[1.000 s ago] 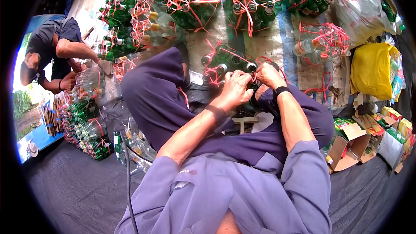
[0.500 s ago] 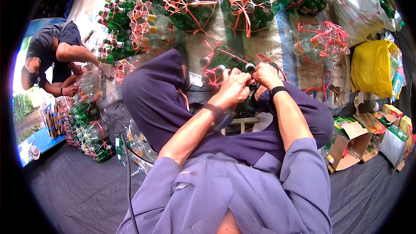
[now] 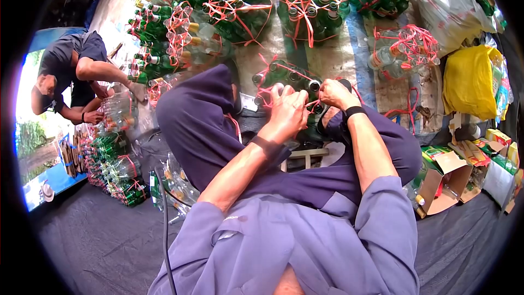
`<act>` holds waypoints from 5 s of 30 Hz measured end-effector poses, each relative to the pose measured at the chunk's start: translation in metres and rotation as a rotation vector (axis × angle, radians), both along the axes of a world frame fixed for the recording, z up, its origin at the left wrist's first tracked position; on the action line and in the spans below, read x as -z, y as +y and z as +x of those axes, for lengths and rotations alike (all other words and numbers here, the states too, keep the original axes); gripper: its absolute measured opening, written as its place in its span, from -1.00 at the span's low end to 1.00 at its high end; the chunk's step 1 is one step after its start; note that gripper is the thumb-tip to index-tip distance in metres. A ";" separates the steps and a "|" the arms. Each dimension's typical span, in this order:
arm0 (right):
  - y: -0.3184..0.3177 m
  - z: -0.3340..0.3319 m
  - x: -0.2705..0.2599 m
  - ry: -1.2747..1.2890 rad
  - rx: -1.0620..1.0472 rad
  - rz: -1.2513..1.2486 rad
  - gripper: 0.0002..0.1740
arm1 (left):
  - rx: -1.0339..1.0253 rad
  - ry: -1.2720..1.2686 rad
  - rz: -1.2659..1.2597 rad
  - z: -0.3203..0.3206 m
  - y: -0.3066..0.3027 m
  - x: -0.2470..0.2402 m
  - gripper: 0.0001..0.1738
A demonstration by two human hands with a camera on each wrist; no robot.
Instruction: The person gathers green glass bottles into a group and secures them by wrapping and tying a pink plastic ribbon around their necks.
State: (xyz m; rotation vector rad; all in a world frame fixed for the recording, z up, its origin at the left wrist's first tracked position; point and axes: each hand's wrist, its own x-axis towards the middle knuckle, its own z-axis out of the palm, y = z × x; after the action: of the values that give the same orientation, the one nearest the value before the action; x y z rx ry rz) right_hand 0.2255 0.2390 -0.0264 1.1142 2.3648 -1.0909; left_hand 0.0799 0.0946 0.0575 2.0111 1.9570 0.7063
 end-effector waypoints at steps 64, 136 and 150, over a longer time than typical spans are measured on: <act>0.005 -0.004 -0.049 0.013 0.268 0.087 -0.67 | 0.350 0.263 -0.200 0.014 0.003 0.028 -0.42; -0.029 -0.066 -0.066 0.301 -0.459 0.403 -0.91 | 0.439 0.200 -0.151 -0.029 -0.064 0.029 -0.49; 0.000 -0.049 -0.034 0.278 -0.288 0.145 -0.87 | 0.421 0.130 -0.242 -0.029 -0.061 0.025 -0.38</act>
State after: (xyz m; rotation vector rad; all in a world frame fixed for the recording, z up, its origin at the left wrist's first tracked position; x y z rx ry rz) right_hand 0.1763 0.2395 0.0077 0.6663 2.7509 -1.0398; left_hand 0.0511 0.0337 0.0322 2.2486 1.5118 0.2337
